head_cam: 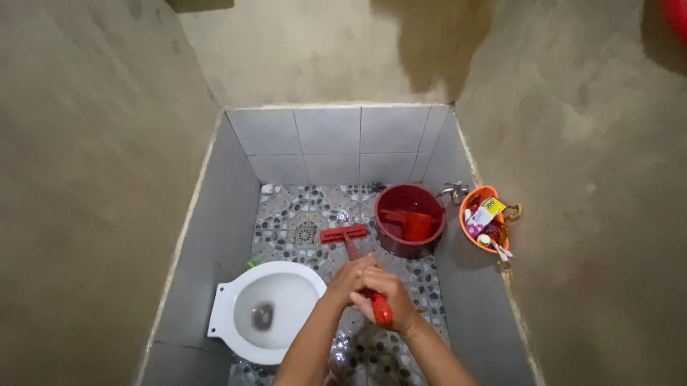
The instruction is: Scrubbing a bathroom wall and baseboard with a green brush and water.
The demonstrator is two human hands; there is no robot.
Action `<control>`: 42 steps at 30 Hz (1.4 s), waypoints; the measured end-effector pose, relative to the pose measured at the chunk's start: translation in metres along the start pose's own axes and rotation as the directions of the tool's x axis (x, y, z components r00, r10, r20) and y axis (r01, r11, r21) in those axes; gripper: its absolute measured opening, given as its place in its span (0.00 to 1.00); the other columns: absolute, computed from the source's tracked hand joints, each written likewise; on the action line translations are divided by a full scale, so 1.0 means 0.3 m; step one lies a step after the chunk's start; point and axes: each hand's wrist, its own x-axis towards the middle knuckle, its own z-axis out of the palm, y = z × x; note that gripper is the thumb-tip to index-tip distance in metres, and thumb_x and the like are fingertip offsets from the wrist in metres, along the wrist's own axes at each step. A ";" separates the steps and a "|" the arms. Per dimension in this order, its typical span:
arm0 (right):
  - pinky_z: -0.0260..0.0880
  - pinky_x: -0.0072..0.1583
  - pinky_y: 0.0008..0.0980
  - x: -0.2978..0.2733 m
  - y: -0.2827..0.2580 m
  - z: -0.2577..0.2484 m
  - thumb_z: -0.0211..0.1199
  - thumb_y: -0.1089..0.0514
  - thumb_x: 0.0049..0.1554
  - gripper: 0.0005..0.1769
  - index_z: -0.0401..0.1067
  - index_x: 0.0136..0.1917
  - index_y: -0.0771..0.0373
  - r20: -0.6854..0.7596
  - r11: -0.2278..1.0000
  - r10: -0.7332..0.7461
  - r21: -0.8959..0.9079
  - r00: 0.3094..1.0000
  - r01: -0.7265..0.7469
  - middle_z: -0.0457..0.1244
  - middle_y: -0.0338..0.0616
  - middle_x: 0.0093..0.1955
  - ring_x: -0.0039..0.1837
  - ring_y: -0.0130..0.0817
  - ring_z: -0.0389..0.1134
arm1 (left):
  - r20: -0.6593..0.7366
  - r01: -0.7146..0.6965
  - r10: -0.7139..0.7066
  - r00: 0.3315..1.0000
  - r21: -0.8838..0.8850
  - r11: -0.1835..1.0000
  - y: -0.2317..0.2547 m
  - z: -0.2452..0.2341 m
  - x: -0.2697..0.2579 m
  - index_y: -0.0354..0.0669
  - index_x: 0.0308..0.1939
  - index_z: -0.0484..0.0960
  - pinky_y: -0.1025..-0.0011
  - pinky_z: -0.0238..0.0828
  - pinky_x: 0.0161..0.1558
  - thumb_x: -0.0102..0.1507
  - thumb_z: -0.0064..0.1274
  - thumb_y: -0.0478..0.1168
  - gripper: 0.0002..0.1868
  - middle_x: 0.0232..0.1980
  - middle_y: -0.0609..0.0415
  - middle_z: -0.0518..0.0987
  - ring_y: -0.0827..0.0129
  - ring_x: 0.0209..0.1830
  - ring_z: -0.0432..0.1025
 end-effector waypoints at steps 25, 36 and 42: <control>0.64 0.44 0.43 0.023 0.250 0.176 0.59 0.70 0.50 0.04 0.66 0.35 0.67 -0.102 0.991 -0.127 0.029 0.987 0.131 0.60 0.50 0.34 0.38 0.50 0.65 | 0.304 0.062 -0.103 0.947 0.140 0.988 -0.401 0.026 0.049 0.43 0.30 0.81 0.60 0.68 0.44 0.58 0.54 0.44 0.08 0.37 0.47 0.79 0.55 0.42 0.73; 0.68 0.46 0.40 0.124 0.329 0.240 0.57 0.64 0.57 0.10 0.66 0.34 0.65 -0.136 0.999 -0.052 0.004 0.989 0.053 0.62 0.48 0.34 0.39 0.44 0.68 | 0.269 0.083 -0.140 0.953 0.213 0.974 -0.333 -0.138 0.161 0.45 0.35 0.82 0.58 0.69 0.46 0.57 0.56 0.43 0.07 0.42 0.46 0.78 0.50 0.47 0.72; 0.66 0.45 0.41 0.099 0.297 0.215 0.58 0.64 0.55 0.08 0.67 0.34 0.66 -0.093 0.999 0.010 -0.036 0.996 -0.013 0.61 0.48 0.32 0.37 0.45 0.65 | 0.277 0.005 -0.074 0.958 0.242 0.970 -0.350 -0.098 0.118 0.48 0.37 0.82 0.59 0.69 0.51 0.58 0.56 0.45 0.08 0.44 0.48 0.80 0.50 0.51 0.72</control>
